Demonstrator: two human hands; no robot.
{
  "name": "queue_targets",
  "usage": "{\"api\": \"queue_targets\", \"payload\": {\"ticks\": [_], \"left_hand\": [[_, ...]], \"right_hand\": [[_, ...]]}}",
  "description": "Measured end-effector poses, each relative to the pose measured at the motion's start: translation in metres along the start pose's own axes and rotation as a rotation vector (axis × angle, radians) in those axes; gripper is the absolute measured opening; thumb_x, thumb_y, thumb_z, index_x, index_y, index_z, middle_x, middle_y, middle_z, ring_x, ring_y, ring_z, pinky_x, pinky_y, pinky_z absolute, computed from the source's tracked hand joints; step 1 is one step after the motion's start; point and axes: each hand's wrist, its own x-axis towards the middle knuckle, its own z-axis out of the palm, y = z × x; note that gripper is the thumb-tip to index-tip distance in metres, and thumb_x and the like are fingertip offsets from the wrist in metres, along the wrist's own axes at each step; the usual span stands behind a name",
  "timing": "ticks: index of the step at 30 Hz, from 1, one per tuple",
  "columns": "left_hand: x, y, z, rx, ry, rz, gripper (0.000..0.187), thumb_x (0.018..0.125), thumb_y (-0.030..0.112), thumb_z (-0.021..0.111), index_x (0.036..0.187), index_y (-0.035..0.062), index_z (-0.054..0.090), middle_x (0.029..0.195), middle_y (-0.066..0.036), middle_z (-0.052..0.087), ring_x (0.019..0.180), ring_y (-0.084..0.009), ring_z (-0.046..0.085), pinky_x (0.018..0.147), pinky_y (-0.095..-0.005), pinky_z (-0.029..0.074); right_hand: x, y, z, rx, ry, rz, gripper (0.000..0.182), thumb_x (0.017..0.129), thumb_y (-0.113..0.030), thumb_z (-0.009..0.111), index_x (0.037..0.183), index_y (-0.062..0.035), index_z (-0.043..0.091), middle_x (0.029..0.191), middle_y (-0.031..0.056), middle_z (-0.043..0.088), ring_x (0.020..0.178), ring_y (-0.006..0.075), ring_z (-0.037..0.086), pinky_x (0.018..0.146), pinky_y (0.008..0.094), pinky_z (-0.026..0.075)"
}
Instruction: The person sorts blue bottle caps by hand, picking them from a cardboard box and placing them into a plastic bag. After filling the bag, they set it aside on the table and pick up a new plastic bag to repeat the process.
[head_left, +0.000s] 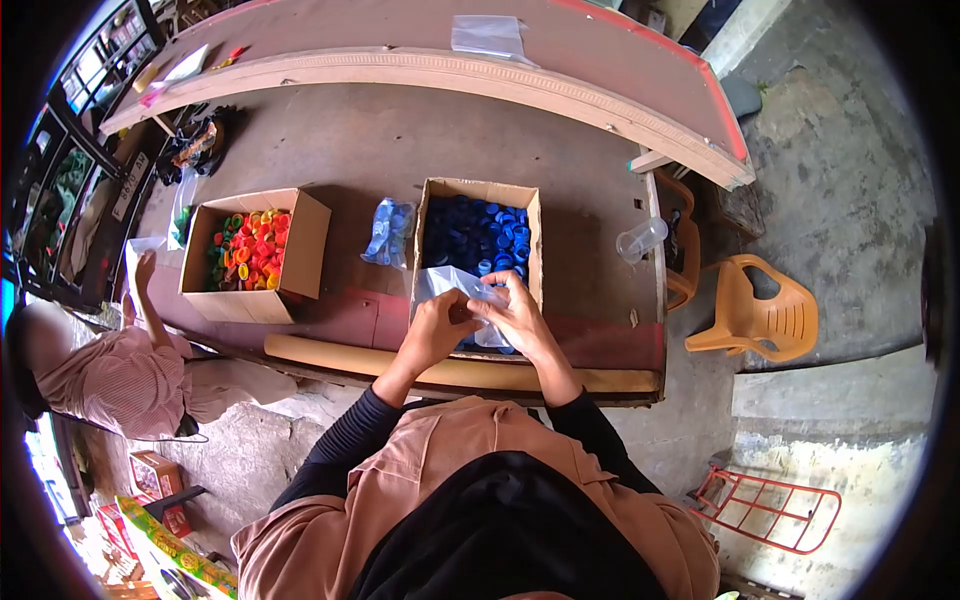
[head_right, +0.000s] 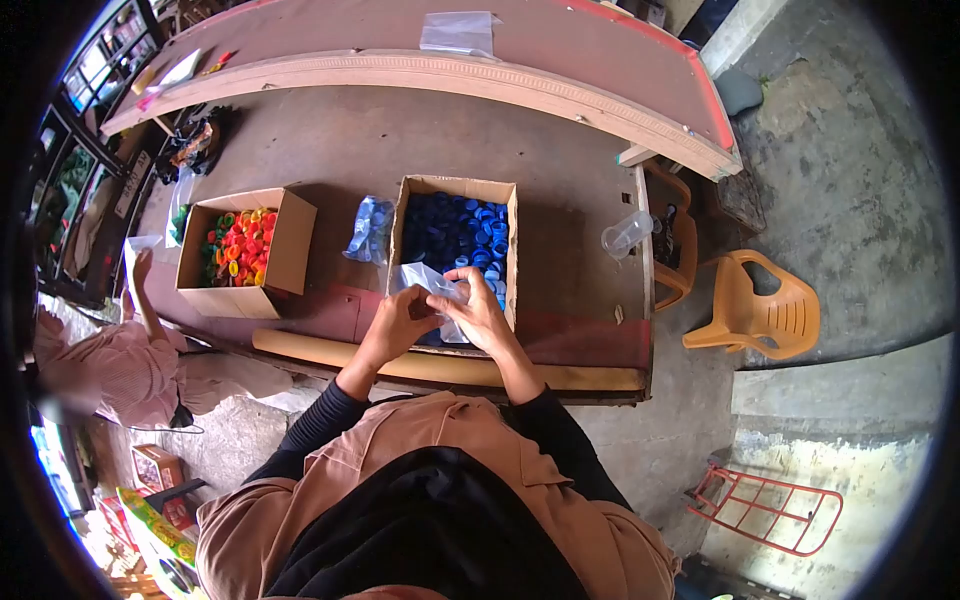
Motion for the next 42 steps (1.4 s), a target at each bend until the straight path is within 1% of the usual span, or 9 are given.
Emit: {"api": "queue_targets", "payload": {"ticks": [9,14,18,22,25,30,39,40,42], "left_hand": [[-0.010,-0.043,0.007,-0.830,0.076,-0.385,0.006,0.095,0.007,0.056,0.097,0.0027,0.058,0.089,-0.007,0.062,0.086,-0.0197,0.064,0.080,-0.0368,0.058],[-0.007,-0.065,0.016,-1.253,-0.021,-0.590,0.008,0.097,0.009,0.051,0.096,0.0046,0.057,0.084,-0.004,0.060,0.081,-0.0182,0.060,0.083,-0.0369,0.055],[-0.003,-0.059,0.015,-1.226,-0.062,-0.653,0.007,0.094,0.012,0.055,0.097,0.0062,0.057,0.088,-0.005,0.060,0.078,-0.0170,0.059,0.077,-0.0331,0.050],[-0.004,-0.061,0.026,-0.793,-0.259,-0.408,0.013,0.092,0.017,0.064,0.101,0.0086,0.059,0.091,0.000,0.059,0.085,-0.0113,0.056,0.079,-0.0278,0.046],[-0.002,-0.069,0.034,-0.792,-0.139,-0.497,0.014,0.092,0.018,0.066,0.102,0.0119,0.059,0.091,0.002,0.059,0.088,-0.0103,0.055,0.080,-0.0278,0.045],[0.015,-0.088,0.011,-1.242,-0.112,-0.626,0.008,0.095,0.017,0.056,0.101,0.0150,0.061,0.093,-0.001,0.064,0.091,-0.0166,0.060,0.083,-0.0334,0.047],[0.026,-0.085,0.010,-1.367,-0.142,-0.763,0.018,0.094,0.017,0.049,0.101,0.0066,0.061,0.095,-0.005,0.065,0.093,-0.0190,0.061,0.083,-0.0350,0.046],[0.030,-0.095,0.010,-1.374,-0.121,-0.747,0.019,0.095,0.018,0.047,0.101,0.0066,0.061,0.095,-0.005,0.065,0.093,-0.0187,0.061,0.084,-0.0349,0.046],[0.038,-0.112,0.006,-1.406,-0.096,-0.697,0.023,0.097,0.018,0.043,0.101,0.0057,0.062,0.097,-0.006,0.067,0.092,-0.0183,0.061,0.083,-0.0340,0.047]], "right_hand": [[-0.019,0.041,-0.014,0.088,-0.102,0.089,0.033,0.082,-0.009,0.077,0.106,-0.0011,0.056,0.086,0.0038,0.062,0.077,0.0090,0.056,0.065,0.0252,0.047],[-0.028,0.047,-0.017,0.230,-0.133,0.373,0.017,0.089,-0.019,0.070,0.086,-0.0032,0.065,0.079,-0.0013,0.061,0.065,0.0062,0.050,0.059,0.0214,0.041],[-0.026,0.048,-0.016,0.587,-0.055,0.486,0.016,0.092,-0.022,0.064,0.092,-0.0059,0.066,0.082,-0.0003,0.064,0.072,0.0088,0.056,0.067,0.0233,0.045],[-0.013,0.054,-0.022,0.930,-0.018,0.446,0.014,0.094,-0.021,0.060,0.094,-0.0088,0.066,0.088,0.0025,0.066,0.082,0.0144,0.062,0.080,0.0307,0.047],[-0.005,0.047,-0.024,0.993,-0.087,0.471,0.015,0.095,-0.021,0.058,0.089,-0.0086,0.064,0.089,0.0050,0.067,0.089,0.0196,0.064,0.087,0.0379,0.047],[-0.003,0.082,-0.023,1.017,-0.248,0.549,0.017,0.096,-0.021,0.056,0.090,-0.0070,0.063,0.089,0.0060,0.067,0.094,0.0224,0.065,0.091,0.0414,0.049],[0.020,0.109,-0.013,1.367,-0.250,0.563,0.017,0.094,-0.024,0.056,0.090,-0.0083,0.063,0.082,0.0041,0.067,0.086,0.0187,0.066,0.080,0.0342,0.052],[0.020,0.089,-0.005,1.242,0.004,0.682,0.014,0.094,-0.022,0.058,0.089,-0.0088,0.062,0.083,0.0030,0.066,0.084,0.0169,0.065,0.075,0.0327,0.053],[0.022,0.085,-0.006,1.117,-0.135,0.649,0.012,0.094,-0.019,0.057,0.095,-0.0078,0.063,0.096,0.0049,0.066,0.093,0.0186,0.064,0.083,0.0362,0.051]]}}
